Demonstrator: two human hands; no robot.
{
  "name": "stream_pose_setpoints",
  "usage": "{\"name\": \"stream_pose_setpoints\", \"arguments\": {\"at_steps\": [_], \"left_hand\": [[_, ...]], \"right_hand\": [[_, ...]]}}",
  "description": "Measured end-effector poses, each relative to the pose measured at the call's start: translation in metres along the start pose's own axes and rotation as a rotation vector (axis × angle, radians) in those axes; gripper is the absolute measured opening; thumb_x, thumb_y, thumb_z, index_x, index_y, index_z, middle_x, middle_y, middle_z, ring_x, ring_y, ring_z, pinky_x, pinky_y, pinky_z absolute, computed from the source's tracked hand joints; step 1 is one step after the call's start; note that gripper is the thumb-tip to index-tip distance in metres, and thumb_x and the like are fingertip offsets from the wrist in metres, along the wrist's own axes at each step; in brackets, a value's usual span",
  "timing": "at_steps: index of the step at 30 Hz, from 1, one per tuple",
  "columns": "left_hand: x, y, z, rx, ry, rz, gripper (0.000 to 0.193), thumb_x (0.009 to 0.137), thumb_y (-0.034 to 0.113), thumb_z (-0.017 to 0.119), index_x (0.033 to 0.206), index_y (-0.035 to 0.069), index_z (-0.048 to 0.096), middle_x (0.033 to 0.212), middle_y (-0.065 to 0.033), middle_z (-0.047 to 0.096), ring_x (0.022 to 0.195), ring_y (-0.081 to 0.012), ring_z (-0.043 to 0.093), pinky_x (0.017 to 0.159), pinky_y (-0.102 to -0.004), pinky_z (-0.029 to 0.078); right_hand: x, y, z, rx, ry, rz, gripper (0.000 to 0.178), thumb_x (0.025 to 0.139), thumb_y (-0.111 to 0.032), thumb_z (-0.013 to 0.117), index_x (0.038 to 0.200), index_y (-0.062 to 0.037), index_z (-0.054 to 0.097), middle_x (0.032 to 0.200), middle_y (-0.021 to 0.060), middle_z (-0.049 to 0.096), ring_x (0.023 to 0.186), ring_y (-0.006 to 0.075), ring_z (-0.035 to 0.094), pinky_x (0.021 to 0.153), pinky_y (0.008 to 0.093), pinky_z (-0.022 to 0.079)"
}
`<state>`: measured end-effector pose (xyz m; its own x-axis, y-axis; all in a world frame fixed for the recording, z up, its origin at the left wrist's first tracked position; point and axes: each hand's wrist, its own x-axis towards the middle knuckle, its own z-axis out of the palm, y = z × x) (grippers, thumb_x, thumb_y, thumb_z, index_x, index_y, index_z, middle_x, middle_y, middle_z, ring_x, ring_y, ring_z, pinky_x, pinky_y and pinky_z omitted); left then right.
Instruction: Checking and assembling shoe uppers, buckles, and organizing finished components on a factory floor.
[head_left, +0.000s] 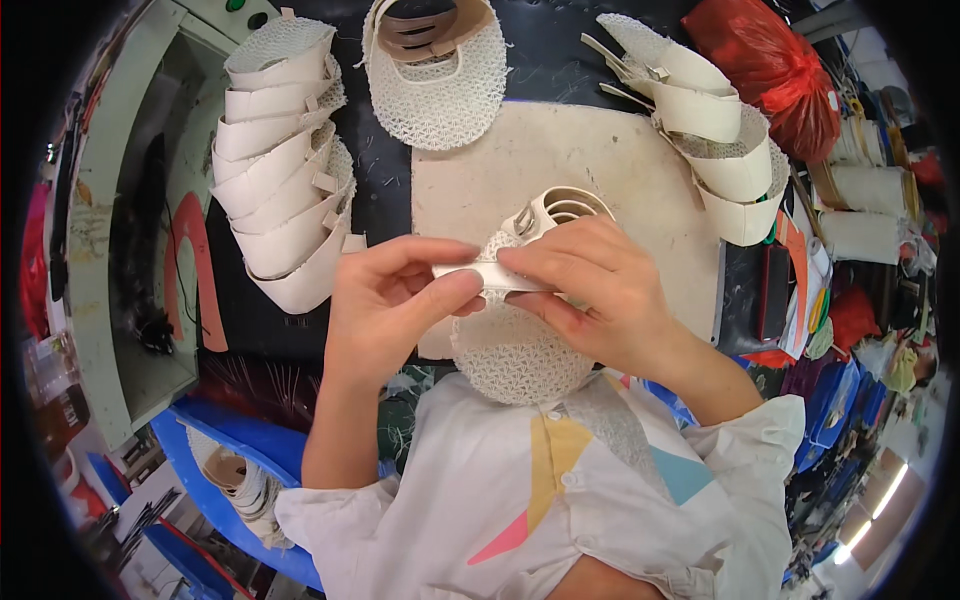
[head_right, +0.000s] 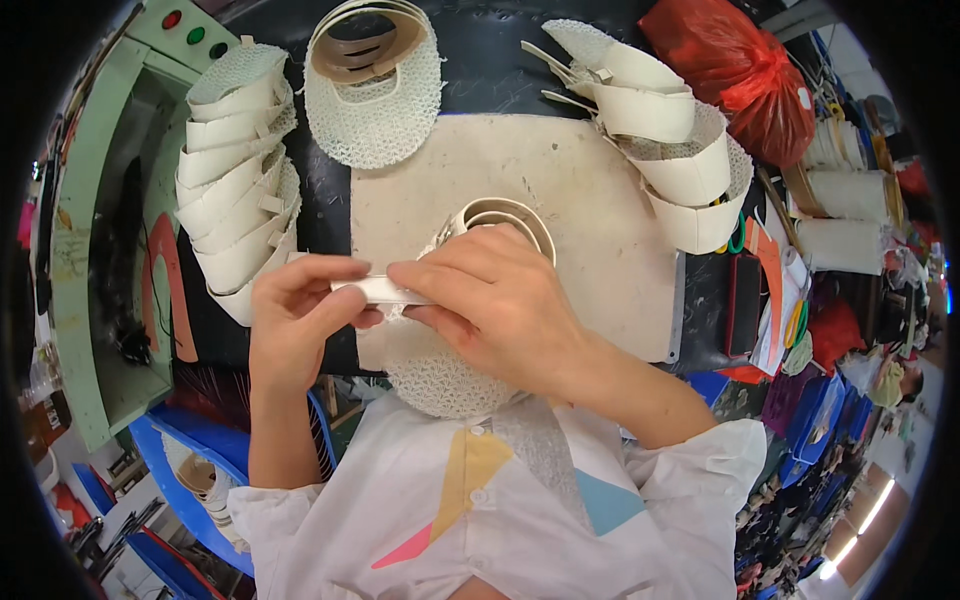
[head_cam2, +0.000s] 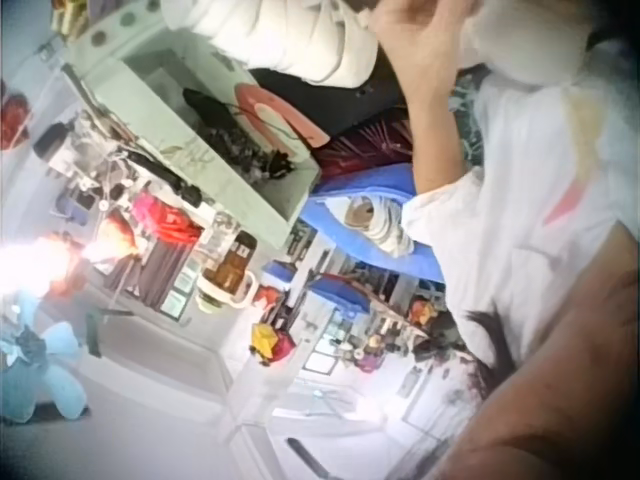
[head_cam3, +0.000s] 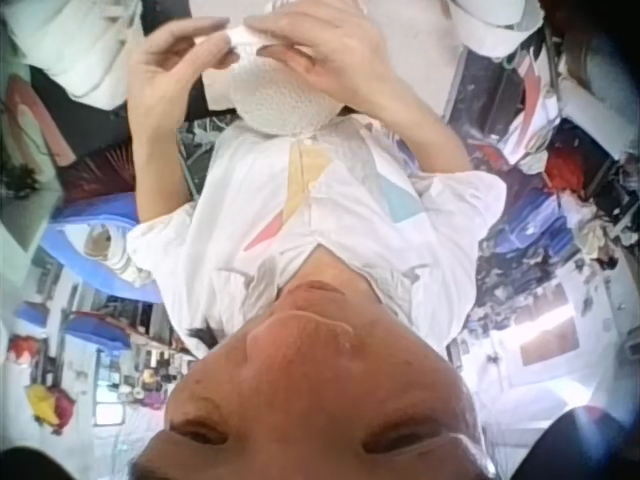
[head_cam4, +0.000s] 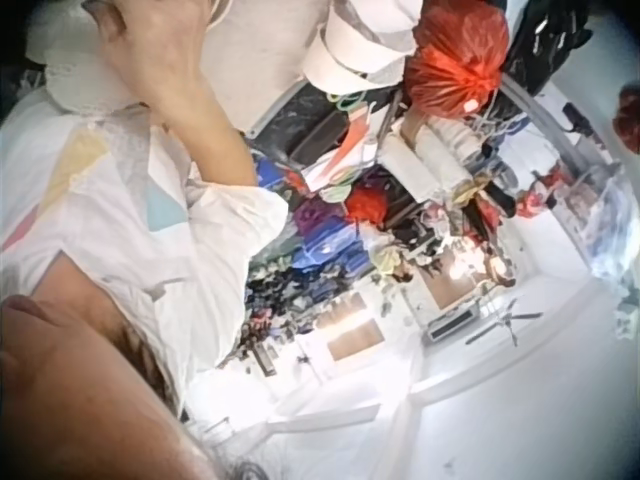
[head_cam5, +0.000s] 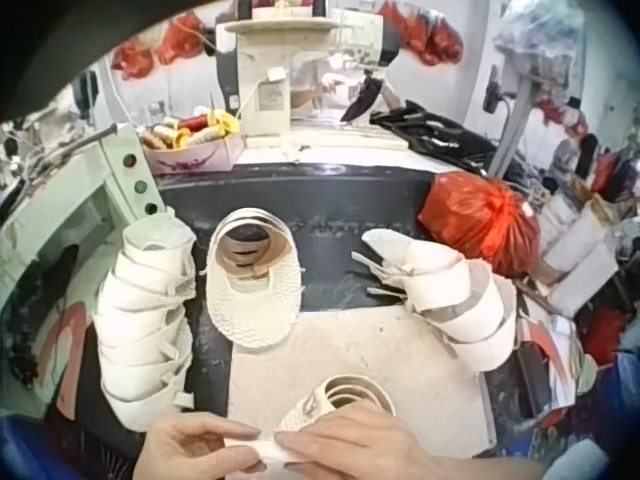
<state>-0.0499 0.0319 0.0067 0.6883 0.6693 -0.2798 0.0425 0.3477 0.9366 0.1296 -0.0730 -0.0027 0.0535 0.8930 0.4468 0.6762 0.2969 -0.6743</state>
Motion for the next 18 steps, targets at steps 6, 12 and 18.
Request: {"name": "stream_pose_setpoints", "arguments": {"at_steps": [6,12,18], "left_hand": [[-0.019,-0.002,0.028,-0.14,0.109,0.075,0.019,0.081,-0.007,0.061,0.099,-0.009,0.059,0.086,-0.0121,0.065,0.075,-0.0135,0.063,0.068,-0.0237,0.053],[-0.04,-0.006,0.031,0.09,0.118,0.16,0.02,0.081,-0.005,0.061,0.102,-0.006,0.059,0.089,-0.0085,0.065,0.08,-0.011,0.064,0.071,-0.0219,0.05],[0.008,-0.02,0.009,0.074,-0.113,-0.006,0.022,0.091,0.011,0.054,0.103,-0.005,0.061,0.081,-0.0079,0.065,0.068,-0.0078,0.06,0.061,-0.0205,0.047]], "right_hand": [[0.004,-0.019,0.005,0.064,0.073,-0.003,0.029,0.065,-0.007,0.075,0.092,-0.004,0.066,0.083,0.0066,0.063,0.073,0.0221,0.061,0.061,0.0301,0.05],[-0.012,-0.027,0.002,-0.045,0.039,-0.088,0.025,0.064,-0.002,0.073,0.088,0.0007,0.064,0.082,0.008,0.062,0.067,0.022,0.058,0.055,0.0297,0.047],[-0.024,-0.024,0.001,0.072,-0.002,-0.115,0.025,0.064,0.0,0.073,0.087,0.0034,0.062,0.079,0.0098,0.061,0.065,0.0236,0.056,0.055,0.0315,0.045]]}}
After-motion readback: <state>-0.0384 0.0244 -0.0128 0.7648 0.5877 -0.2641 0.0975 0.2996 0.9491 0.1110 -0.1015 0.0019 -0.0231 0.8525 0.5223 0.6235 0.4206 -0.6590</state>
